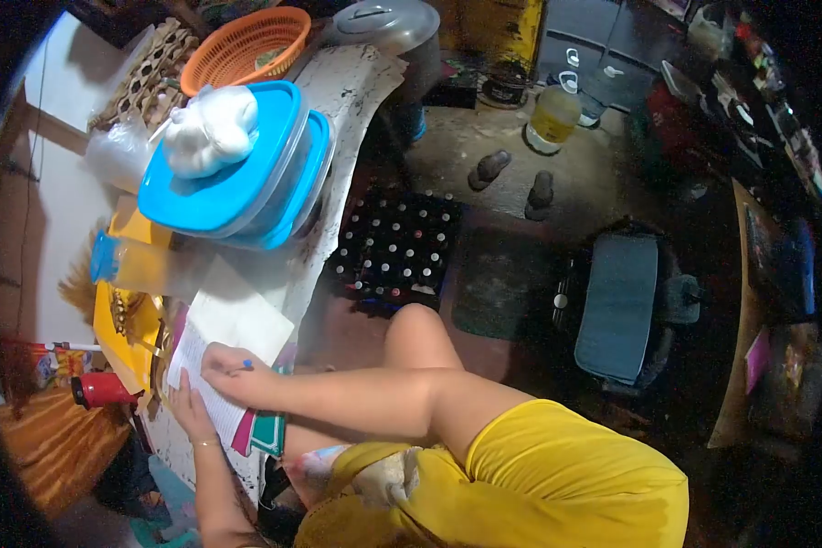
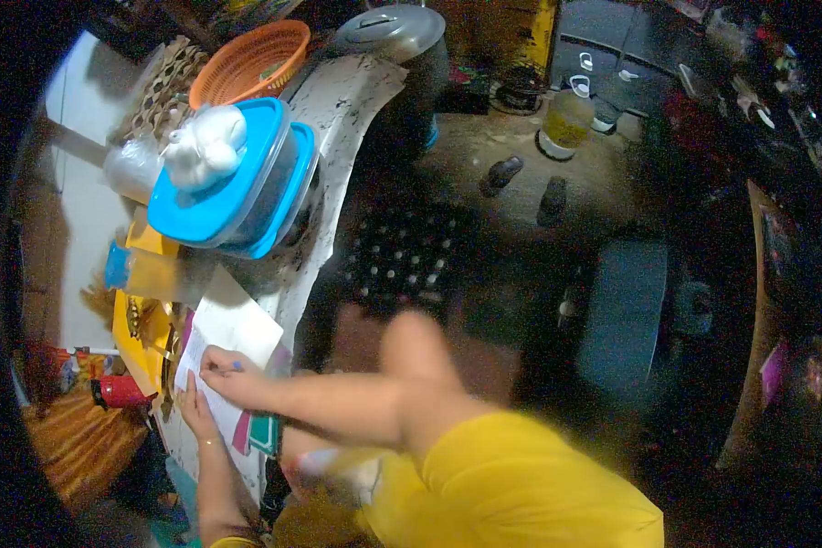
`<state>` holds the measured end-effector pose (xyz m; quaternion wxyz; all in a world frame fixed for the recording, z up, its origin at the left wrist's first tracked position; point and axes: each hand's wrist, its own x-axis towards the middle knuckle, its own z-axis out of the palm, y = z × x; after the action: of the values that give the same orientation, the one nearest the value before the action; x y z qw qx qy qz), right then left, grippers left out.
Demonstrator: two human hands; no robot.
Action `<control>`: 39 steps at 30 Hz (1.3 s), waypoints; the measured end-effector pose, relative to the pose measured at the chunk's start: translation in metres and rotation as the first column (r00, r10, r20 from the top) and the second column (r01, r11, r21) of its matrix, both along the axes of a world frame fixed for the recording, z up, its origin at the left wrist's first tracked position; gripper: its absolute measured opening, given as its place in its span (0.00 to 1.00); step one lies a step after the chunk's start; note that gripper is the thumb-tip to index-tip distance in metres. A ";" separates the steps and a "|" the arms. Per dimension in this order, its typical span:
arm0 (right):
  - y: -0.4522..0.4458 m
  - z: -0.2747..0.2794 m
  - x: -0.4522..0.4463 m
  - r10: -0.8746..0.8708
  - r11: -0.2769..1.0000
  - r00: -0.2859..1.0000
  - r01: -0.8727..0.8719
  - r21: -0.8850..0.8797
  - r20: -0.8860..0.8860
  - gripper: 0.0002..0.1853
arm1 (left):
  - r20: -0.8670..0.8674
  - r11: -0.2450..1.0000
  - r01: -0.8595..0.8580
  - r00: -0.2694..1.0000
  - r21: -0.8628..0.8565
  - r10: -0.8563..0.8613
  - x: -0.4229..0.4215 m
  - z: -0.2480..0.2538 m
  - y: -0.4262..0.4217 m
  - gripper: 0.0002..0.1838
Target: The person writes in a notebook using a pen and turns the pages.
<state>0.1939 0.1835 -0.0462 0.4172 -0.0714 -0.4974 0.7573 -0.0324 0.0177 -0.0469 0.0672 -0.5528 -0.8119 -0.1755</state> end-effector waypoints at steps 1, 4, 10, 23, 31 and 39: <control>0.002 0.001 0.001 -0.002 1.000 1.000 0.002 -0.001 0.001 0.08 | 0.001 1.000 0.002 1.000 -0.001 -0.002 -0.001 -0.001 0.001 0.28; 0.003 0.001 -0.002 -0.006 0.999 0.996 0.002 0.046 0.094 0.09 | -0.059 1.000 0.010 0.998 0.000 -0.010 -0.005 -0.002 0.001 0.28; 0.012 0.014 0.017 0.185 0.983 0.971 -0.186 -0.008 0.151 0.09 | -0.045 1.000 0.025 0.999 -0.015 -0.025 -0.003 0.000 0.002 0.29; 0.012 -0.003 0.003 0.098 0.989 0.987 -0.110 0.095 0.124 0.11 | 0.099 0.999 -0.040 0.994 -0.005 0.040 0.005 0.002 0.006 0.29; 0.008 -0.006 0.001 0.040 0.992 0.995 -0.051 0.114 0.095 0.11 | 0.109 0.999 -0.016 0.994 0.046 0.011 0.009 0.002 0.003 0.28; 0.004 -0.001 0.005 0.062 0.998 0.988 -0.064 0.011 0.138 0.10 | 0.097 1.000 0.001 0.995 0.012 -0.002 0.008 0.001 0.004 0.29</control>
<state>0.1993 0.1877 -0.0470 0.3582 -0.1045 -0.5329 0.7594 -0.0249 0.0221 -0.0458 0.0307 -0.5439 -0.8126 -0.2070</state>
